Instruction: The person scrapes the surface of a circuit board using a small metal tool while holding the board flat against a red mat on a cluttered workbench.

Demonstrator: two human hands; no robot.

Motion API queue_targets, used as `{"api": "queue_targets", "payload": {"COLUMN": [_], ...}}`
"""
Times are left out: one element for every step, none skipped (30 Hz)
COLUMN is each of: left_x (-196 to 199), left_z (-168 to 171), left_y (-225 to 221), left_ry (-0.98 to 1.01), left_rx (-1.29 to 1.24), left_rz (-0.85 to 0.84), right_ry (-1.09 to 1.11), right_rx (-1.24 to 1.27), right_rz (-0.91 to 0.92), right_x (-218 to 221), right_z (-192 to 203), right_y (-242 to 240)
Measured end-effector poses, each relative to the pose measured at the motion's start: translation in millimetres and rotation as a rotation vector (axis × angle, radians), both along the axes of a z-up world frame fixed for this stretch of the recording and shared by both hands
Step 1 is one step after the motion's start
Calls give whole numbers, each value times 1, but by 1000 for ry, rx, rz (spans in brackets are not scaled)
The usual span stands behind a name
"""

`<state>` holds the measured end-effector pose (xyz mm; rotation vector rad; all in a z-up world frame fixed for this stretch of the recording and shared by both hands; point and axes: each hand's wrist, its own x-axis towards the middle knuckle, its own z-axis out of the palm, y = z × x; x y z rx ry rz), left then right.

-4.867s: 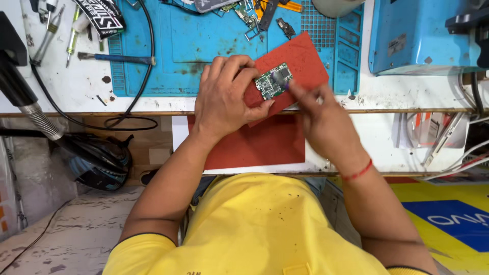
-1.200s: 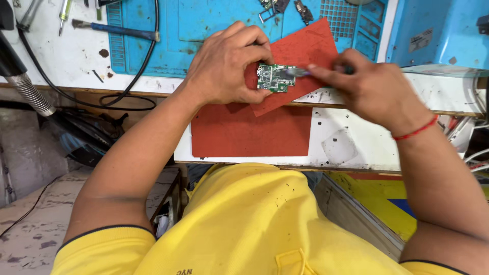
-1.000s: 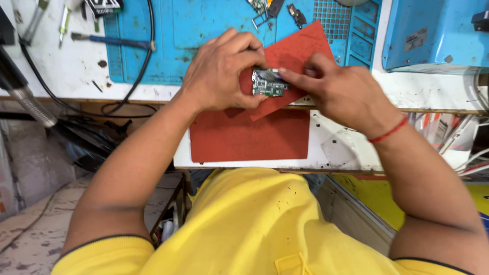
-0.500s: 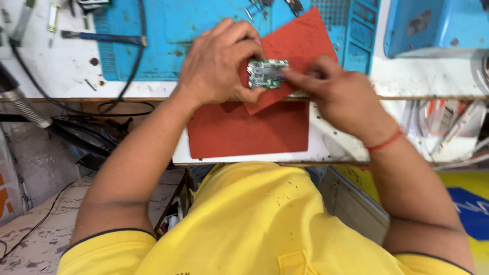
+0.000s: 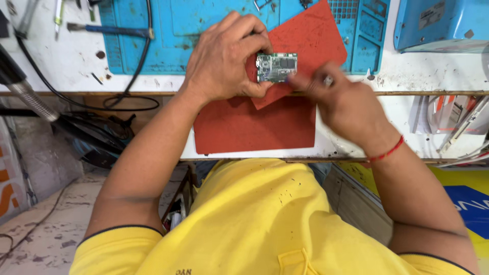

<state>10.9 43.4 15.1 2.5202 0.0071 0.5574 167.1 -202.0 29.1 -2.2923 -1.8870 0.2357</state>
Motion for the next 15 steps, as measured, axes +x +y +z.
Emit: {"api": "queue_targets", "payload": {"left_x": [2,3,4,2,0,0,-1,0,1,1,1,2,1,2,2], "left_z": [2,1,1,0,0,1,2,2,3,2,0,0,0,1,3], "left_y": [3,1,0,-1,-4,-3,-3,-3,-1,-2,-4,-4,-6,-4,-3], "left_ry": [6,12,9,10,10,7,3,1,0,-1,-3,-2,-1,-2,0], "left_rx": [3,-2,-6,-13,-21,-10,2,11,12,4,-3,9,22,42,51], "left_rz": [9,16,6,3,1,12,22,25,20,17,14,21,28,32,42], "right_ry": [-26,-52,-78,-50,-21,4,-9,-20,-31,-25,-19,-21,1,23,44], "right_rx": [41,72,103,108,112,129,110,88,66,103,140,191,156,128,101], "right_rz": [-25,-53,-80,-51,-22,9,1,-15,-31,-72,-113,-147,-143,-142,-141], "right_x": [2,3,3,4,4,7,9,9,9,7,3,3,-2,-14,-25], "right_z": [-2,-1,-2,-2,-2,-3,-3,-3,-3,-1,0,2,5,8,10], "right_y": [1,-1,-4,-6,-8,-5,-2,-1,1,-1,-2,1,2,2,3]}}
